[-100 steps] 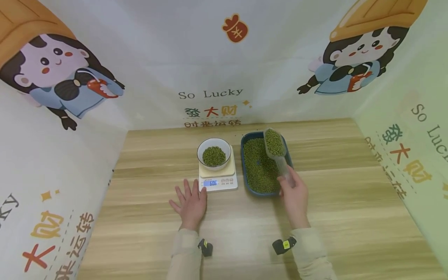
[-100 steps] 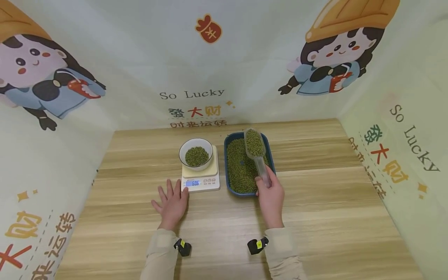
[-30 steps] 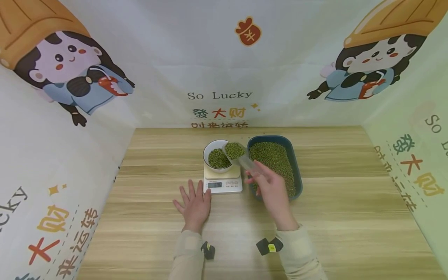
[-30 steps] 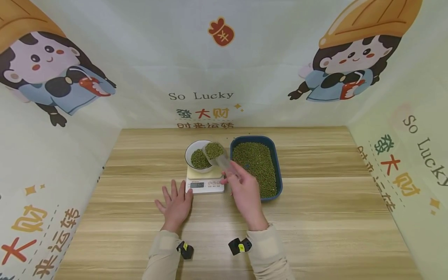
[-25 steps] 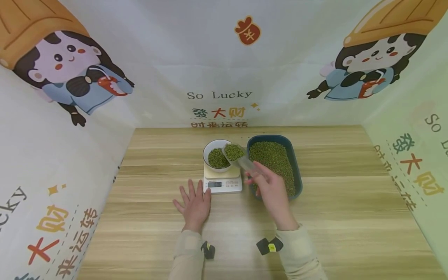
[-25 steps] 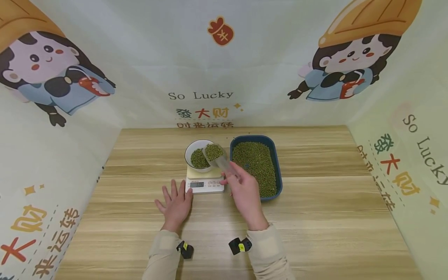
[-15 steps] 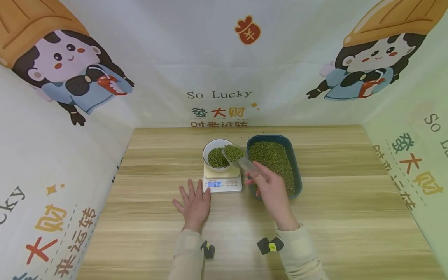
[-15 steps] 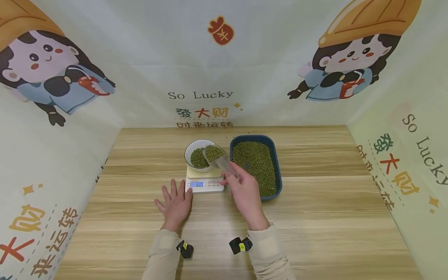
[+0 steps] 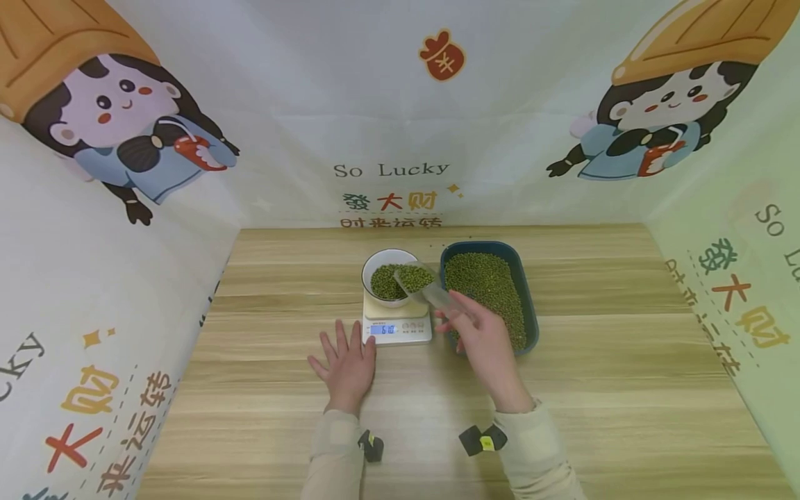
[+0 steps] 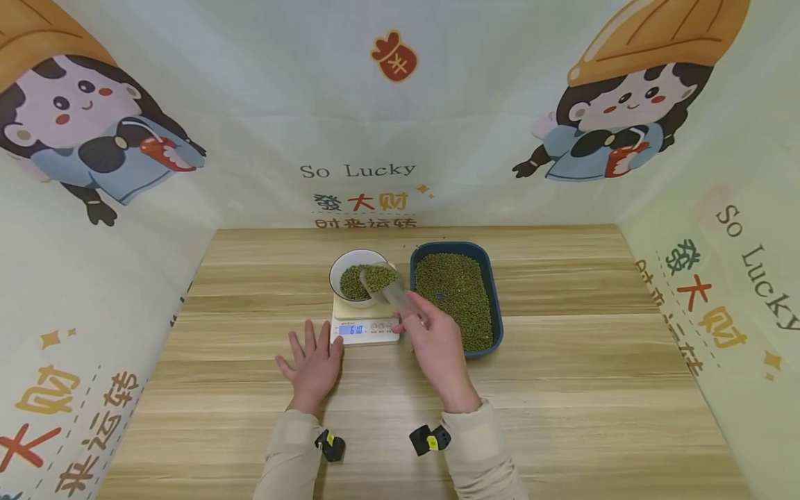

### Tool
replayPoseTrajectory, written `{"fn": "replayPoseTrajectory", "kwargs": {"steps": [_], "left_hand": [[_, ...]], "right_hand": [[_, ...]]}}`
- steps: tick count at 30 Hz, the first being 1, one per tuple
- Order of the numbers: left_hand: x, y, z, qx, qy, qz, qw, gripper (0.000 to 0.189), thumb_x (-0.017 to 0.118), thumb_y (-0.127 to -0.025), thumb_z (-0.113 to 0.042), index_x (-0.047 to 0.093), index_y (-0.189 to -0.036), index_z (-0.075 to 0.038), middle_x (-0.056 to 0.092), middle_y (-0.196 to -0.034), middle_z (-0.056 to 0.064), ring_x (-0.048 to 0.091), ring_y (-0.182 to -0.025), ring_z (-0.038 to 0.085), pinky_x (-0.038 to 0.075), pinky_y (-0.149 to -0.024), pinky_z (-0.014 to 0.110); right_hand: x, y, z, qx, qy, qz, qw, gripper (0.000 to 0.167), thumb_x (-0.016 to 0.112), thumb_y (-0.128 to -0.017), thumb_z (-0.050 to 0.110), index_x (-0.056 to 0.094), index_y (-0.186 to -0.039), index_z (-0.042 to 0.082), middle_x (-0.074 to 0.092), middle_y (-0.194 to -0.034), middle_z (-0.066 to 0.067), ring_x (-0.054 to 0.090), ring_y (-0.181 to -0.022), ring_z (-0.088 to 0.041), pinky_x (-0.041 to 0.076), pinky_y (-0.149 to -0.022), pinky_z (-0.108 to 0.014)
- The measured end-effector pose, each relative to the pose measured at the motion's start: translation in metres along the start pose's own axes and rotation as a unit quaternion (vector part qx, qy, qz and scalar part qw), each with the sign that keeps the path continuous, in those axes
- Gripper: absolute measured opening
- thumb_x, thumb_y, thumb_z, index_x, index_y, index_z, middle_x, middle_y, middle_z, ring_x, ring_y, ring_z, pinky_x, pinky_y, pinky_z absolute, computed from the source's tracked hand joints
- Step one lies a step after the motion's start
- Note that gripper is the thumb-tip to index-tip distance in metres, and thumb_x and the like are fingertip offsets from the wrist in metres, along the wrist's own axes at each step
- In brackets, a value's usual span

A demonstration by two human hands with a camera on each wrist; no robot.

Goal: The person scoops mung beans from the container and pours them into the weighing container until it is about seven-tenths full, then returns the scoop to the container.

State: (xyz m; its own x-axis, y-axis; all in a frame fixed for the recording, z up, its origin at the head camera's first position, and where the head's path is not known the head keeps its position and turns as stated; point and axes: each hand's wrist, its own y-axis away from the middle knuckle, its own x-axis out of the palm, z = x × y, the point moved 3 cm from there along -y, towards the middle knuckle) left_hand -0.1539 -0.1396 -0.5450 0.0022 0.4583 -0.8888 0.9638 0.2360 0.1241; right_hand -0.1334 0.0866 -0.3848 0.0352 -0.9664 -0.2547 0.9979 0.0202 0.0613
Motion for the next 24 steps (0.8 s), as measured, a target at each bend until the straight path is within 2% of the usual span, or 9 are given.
{"fn": "replayPoseTrajectory", "kwargs": {"steps": [8,18,24], "left_hand": [[-0.0013,0.0008,-0.0006,-0.001,0.003,-0.002,1.0000,0.058,0.018,-0.093,-0.053,0.020,-0.143,-0.024,-0.002,-0.150,0.005,-0.015,-0.132,0.035,-0.019,-0.092,0.062],[-0.0010,0.0008,-0.0014,-0.004,0.007,-0.002,1.0000,0.058,0.019,-0.092,-0.054,0.020,-0.143,-0.026,-0.002,-0.150,0.004,-0.016,-0.132,0.034,-0.020,-0.092,0.061],[-0.0013,0.0015,-0.0008,-0.003,0.006,-0.004,1.0000,0.058,0.019,-0.093,-0.053,0.021,-0.143,-0.025,-0.002,-0.150,0.005,-0.015,-0.132,0.035,-0.020,-0.092,0.062]], "right_hand": [[-0.0007,-0.0002,-0.0015,0.006,0.001,0.008,0.9999,0.038,0.047,-0.092,0.029,0.047,-0.129,0.020,0.068,-0.091,0.002,0.048,-0.051,-0.017,0.043,-0.048,-0.025],[-0.0004,0.0014,0.0032,0.010,-0.012,0.010,0.9998,0.038,0.047,-0.092,0.028,0.047,-0.129,0.018,0.068,-0.095,-0.001,0.048,-0.052,-0.019,0.044,-0.048,-0.024],[-0.0010,0.0020,0.0015,0.010,-0.007,0.012,0.9999,0.038,0.047,-0.092,0.031,0.048,-0.128,0.020,0.068,-0.090,0.000,0.048,-0.054,-0.026,0.042,-0.048,-0.024]]}}
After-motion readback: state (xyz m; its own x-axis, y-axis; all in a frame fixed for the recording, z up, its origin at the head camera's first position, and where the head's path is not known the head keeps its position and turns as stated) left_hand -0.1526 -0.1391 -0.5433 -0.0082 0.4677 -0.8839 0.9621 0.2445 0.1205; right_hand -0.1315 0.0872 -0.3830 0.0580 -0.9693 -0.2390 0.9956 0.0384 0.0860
